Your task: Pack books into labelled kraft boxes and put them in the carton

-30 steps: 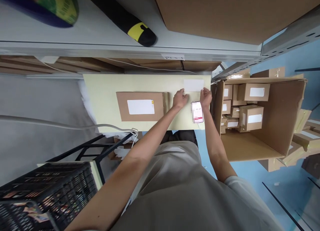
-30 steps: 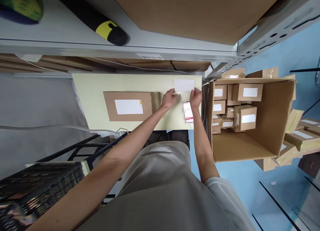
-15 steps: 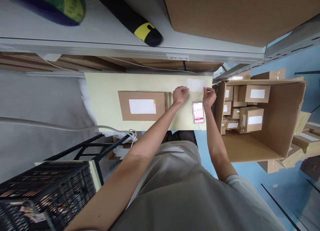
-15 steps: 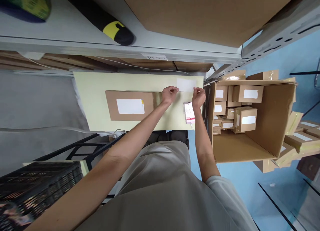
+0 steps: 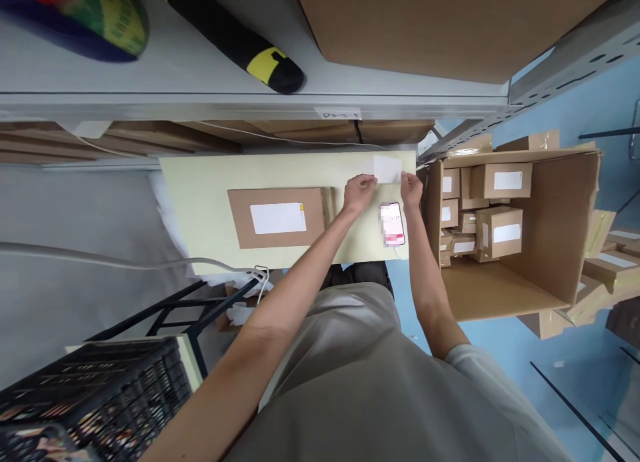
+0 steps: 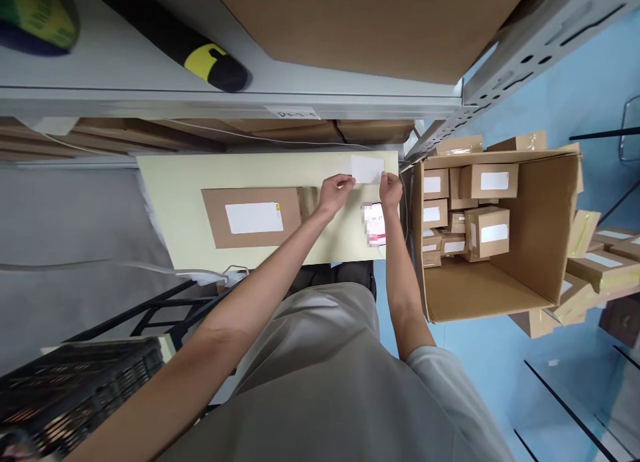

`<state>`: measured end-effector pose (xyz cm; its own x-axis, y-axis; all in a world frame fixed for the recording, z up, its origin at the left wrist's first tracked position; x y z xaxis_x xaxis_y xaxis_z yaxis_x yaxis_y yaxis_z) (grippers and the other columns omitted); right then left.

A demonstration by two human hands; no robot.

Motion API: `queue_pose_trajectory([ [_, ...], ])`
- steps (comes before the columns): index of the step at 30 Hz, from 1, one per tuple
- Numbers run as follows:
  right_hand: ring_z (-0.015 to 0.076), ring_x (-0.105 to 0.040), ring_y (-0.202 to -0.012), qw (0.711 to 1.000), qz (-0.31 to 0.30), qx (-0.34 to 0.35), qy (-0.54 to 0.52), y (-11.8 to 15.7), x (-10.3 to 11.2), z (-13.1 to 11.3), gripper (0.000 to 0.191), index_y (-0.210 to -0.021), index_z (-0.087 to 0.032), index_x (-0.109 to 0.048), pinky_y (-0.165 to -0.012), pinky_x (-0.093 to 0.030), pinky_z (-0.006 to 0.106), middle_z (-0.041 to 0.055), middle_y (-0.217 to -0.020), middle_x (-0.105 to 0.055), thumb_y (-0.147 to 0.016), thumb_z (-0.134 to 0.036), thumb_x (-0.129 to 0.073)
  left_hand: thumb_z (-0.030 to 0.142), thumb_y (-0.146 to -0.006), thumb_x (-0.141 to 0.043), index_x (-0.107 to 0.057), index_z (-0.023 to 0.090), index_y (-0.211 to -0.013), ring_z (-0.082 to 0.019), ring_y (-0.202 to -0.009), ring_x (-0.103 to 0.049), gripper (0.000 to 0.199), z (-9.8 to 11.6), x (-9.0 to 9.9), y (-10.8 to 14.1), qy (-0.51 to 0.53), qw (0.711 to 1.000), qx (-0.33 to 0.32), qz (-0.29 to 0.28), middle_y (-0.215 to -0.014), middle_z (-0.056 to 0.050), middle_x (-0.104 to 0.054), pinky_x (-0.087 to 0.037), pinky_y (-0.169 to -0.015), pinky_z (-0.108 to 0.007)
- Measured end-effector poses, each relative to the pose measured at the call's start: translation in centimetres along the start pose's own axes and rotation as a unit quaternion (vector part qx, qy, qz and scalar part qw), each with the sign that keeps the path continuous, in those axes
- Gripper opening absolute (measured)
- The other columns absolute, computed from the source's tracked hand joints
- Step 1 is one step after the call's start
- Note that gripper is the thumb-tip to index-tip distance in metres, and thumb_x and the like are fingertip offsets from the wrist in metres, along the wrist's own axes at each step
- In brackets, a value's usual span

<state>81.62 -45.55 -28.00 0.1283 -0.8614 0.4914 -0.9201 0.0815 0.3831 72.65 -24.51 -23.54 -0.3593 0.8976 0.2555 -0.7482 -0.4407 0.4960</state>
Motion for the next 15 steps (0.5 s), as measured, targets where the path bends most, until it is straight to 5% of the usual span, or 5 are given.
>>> queue_pose_trajectory([
  [9,0.0218,-0.077,-0.091,0.999,0.021,-0.002,-0.024,2.2,1.1,-3.5,0.028,-0.094,-0.018,-0.075,-0.097,-0.064,0.039,0.0062,-0.096,-0.082,-0.096,-0.045,-0.081,0.029,-0.098,-0.076,-0.084,0.017,-0.102,-0.027,-0.117,-0.079,0.015,-1.1,1.8,-0.2,-0.013,0.997,0.078,0.011,-0.118,-0.010,-0.087,-0.059,-0.112,-0.037],
  [15,0.0246,-0.078,-0.095,0.993,0.006,0.107,0.039,5.1,1.1,-8.3,0.045,-0.109,-0.022,-0.083,-0.095,-0.062,0.040,0.0088,-0.111,-0.082,-0.111,-0.061,-0.059,0.047,-0.096,-0.087,-0.071,0.020,-0.142,-0.031,-0.146,-0.069,0.056,-0.4,2.7,-0.2,0.007,0.994,0.090,0.061,-0.160,-0.019,-0.067,-0.052,-0.125,-0.043],
])
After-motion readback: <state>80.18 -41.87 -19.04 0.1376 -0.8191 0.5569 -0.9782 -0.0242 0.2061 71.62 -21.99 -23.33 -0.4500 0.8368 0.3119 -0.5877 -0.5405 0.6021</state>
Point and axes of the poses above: each hand's wrist, its own y-axis away from the middle knuckle, its own x-axis out of the back of the hand, z = x × y, the point moved 8 cm from there along -y, towards the middle knuckle
